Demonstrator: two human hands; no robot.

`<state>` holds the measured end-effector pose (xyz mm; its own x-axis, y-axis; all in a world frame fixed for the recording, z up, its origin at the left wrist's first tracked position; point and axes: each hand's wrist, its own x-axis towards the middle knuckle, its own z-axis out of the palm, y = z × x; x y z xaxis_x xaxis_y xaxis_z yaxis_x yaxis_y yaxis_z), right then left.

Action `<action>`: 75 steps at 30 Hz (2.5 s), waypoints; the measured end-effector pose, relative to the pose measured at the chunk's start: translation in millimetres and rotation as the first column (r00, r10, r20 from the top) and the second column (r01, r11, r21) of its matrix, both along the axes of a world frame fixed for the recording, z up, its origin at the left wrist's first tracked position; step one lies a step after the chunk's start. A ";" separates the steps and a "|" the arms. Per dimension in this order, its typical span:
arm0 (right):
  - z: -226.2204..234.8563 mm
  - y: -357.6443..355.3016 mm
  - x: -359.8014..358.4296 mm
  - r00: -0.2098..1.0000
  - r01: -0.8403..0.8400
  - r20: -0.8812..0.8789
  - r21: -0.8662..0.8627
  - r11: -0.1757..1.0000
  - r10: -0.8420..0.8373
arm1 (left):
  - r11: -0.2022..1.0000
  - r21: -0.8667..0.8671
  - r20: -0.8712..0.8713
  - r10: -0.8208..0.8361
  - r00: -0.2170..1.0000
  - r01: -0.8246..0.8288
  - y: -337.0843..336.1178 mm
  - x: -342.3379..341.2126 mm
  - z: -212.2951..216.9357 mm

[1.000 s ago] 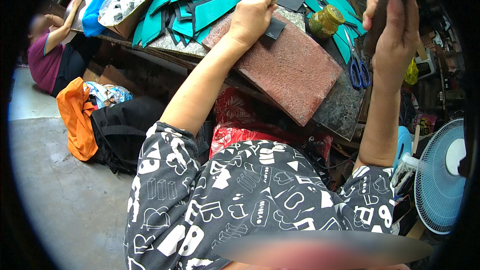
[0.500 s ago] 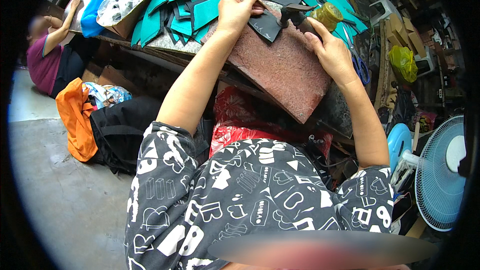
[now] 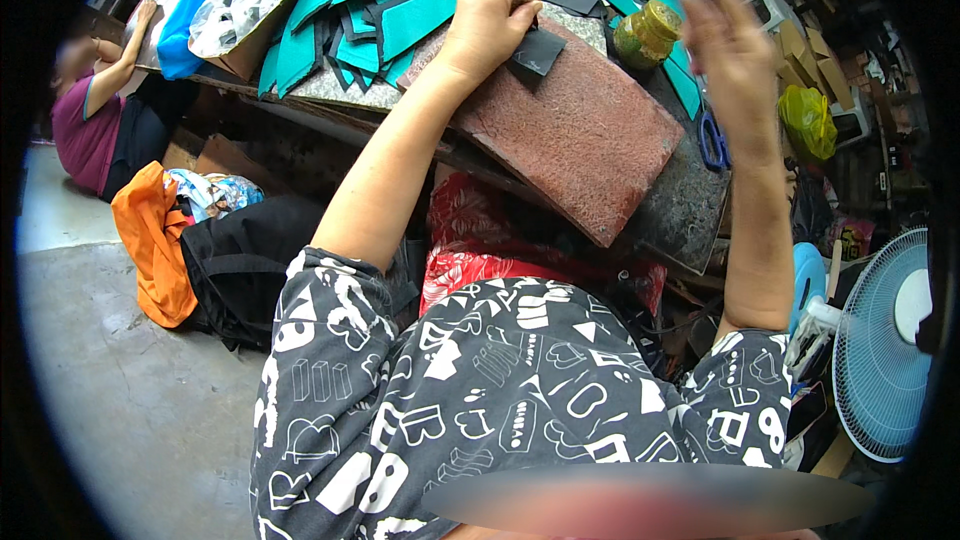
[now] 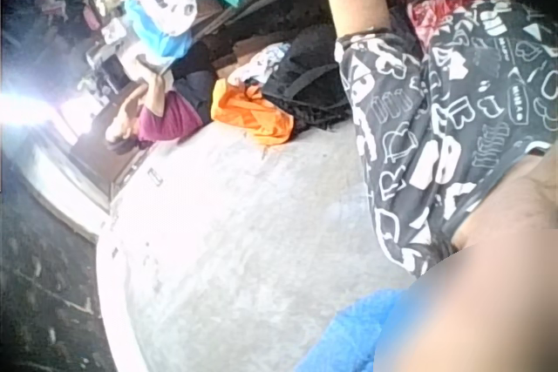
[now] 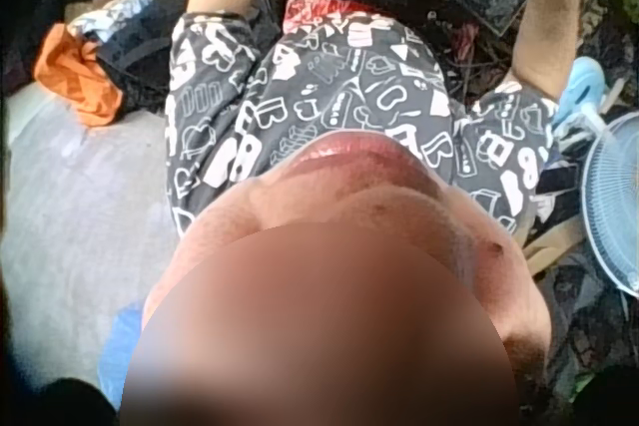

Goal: The person retrieves a small metal fastener from a container and places it onto a black shoe component. They then use a hammer to tap the fastener into place on a reddish work block. Finally, they pick up a yellow shoe component and place it on the block.

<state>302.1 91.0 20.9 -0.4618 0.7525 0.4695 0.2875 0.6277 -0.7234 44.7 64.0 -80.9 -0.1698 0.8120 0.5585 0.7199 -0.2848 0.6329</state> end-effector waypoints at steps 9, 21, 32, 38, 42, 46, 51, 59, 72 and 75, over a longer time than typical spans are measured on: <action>-51.4 5.0 -13.2 0.968 0.109 0.224 0.040 0.993 -0.115 | 0.986 0.165 -0.252 0.060 0.966 -0.018 2.3 15.7 -2.6; -79.6 -4.1 -6.3 0.835 0.147 0.533 0.019 0.989 -0.134 | 0.991 -0.094 0.615 -0.014 0.788 0.091 5.9 -1.0 -15.4; -2.4 -1.8 6.0 0.997 0.023 0.069 -0.069 0.997 -0.019 | 0.999 -0.051 -0.014 -0.017 1.000 0.016 -0.7 3.7 -1.7; -11.7 -3.4 -6.7 0.988 0.060 -0.143 0.036 0.998 -0.055 | 0.996 0.083 -0.293 -0.007 0.956 0.032 1.3 17.7 0.5; -56.7 1.5 -8.6 0.950 0.113 0.292 0.011 0.993 -0.112 | 0.992 0.125 -0.177 0.042 0.983 -0.020 4.1 16.2 -2.0; -69.7 -2.2 -4.0 0.834 0.059 0.544 0.082 0.995 -0.094 | 0.995 0.049 -0.112 0.093 0.989 -0.088 3.7 8.7 -9.3; -76.0 -7.7 -5.8 0.854 0.133 0.512 -0.041 0.990 -0.093 | 0.982 -0.106 0.672 -0.047 0.739 0.159 5.7 2.3 -13.4; -81.5 0.5 -2.9 0.885 0.101 0.465 -0.142 0.985 -0.024 | 0.984 -0.128 0.527 -0.039 0.849 0.125 5.3 5.3 -12.9; -84.1 4.1 -1.6 0.995 0.016 0.095 -0.522 0.853 0.040 | 0.996 -0.085 0.452 0.070 0.889 -0.035 15.2 -36.7 -9.7; -79.5 4.7 -5.1 0.992 -0.002 0.110 -0.469 0.883 0.060 | 0.989 -0.015 0.320 0.144 0.937 -0.147 30.5 -42.4 -6.5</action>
<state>297.0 95.8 -58.6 -0.5182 0.8552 0.0077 0.3750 0.2353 -0.8967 2.3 94.5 -87.3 -0.4560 0.7601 0.4629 0.5145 -0.1992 0.8340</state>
